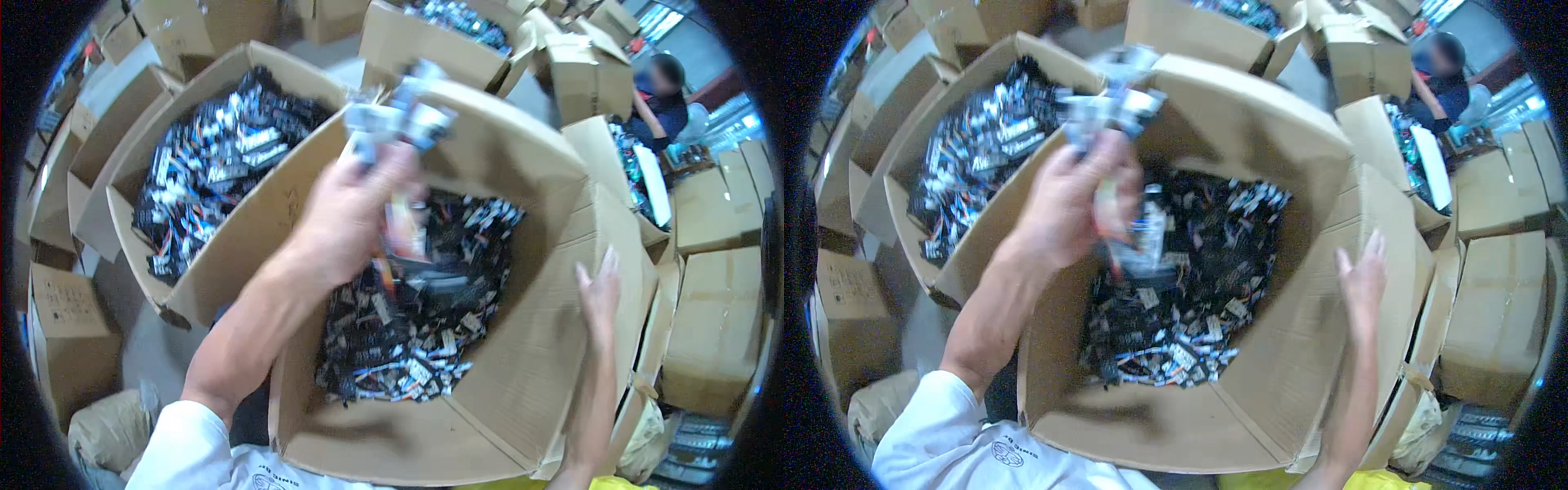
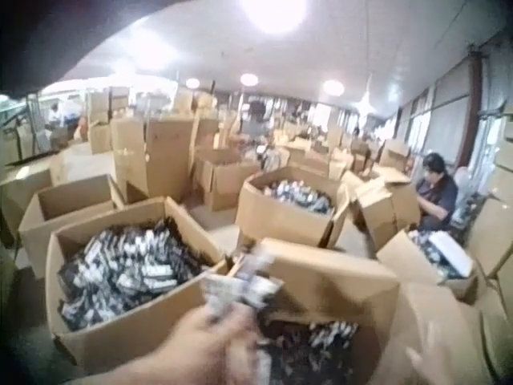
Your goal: The person sorts and organizes electronic modules with wiring harnesses by hand, placing them into cardboard boxes.
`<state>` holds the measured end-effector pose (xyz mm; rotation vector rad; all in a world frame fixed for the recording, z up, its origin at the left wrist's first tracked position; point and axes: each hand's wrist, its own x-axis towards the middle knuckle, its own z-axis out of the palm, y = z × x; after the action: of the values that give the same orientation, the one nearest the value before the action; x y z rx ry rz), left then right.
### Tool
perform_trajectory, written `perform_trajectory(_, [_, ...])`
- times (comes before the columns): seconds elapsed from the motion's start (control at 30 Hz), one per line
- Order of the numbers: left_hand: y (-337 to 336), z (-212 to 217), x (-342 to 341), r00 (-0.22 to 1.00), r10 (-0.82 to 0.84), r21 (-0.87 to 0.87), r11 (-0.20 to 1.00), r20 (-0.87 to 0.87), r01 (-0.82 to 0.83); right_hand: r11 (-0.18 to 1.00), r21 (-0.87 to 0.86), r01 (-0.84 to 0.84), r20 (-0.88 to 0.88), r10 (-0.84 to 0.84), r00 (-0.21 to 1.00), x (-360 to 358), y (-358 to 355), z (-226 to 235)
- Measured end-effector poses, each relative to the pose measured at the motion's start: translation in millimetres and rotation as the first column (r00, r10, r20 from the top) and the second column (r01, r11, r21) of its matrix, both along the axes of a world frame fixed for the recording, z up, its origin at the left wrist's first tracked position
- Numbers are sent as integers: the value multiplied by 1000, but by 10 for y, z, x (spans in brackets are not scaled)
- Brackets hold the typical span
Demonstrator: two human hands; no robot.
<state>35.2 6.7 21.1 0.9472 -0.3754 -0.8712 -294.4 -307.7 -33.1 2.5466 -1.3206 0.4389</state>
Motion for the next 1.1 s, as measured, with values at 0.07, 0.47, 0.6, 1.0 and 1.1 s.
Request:
perform_trajectory(0.07, [312,498,239,948,199,147,959,249,-241,999,26,40,39,-41,998,-81,131,117])
perform_trajectory(0.47, [626,-8,1014,585,-365,647,654,724,-392,825,292,483,74,-524,849,-69,-486,535])
perform_trajectory(0.6, [313,-287,736,528,-538,707,683,657,-183,912,287,293,104,-333,937,-165,-726,327])
perform_trajectory(1.0, [1268,-443,1406,497,-528,697,671,688,-252,729,672,131,-63,-120,991,635,-351,845])
perform_trajectory(1.1, [1350,-403,1385,443,-576,724,595,687,-349,837,547,-29,-35,57,998,832,-61,653])
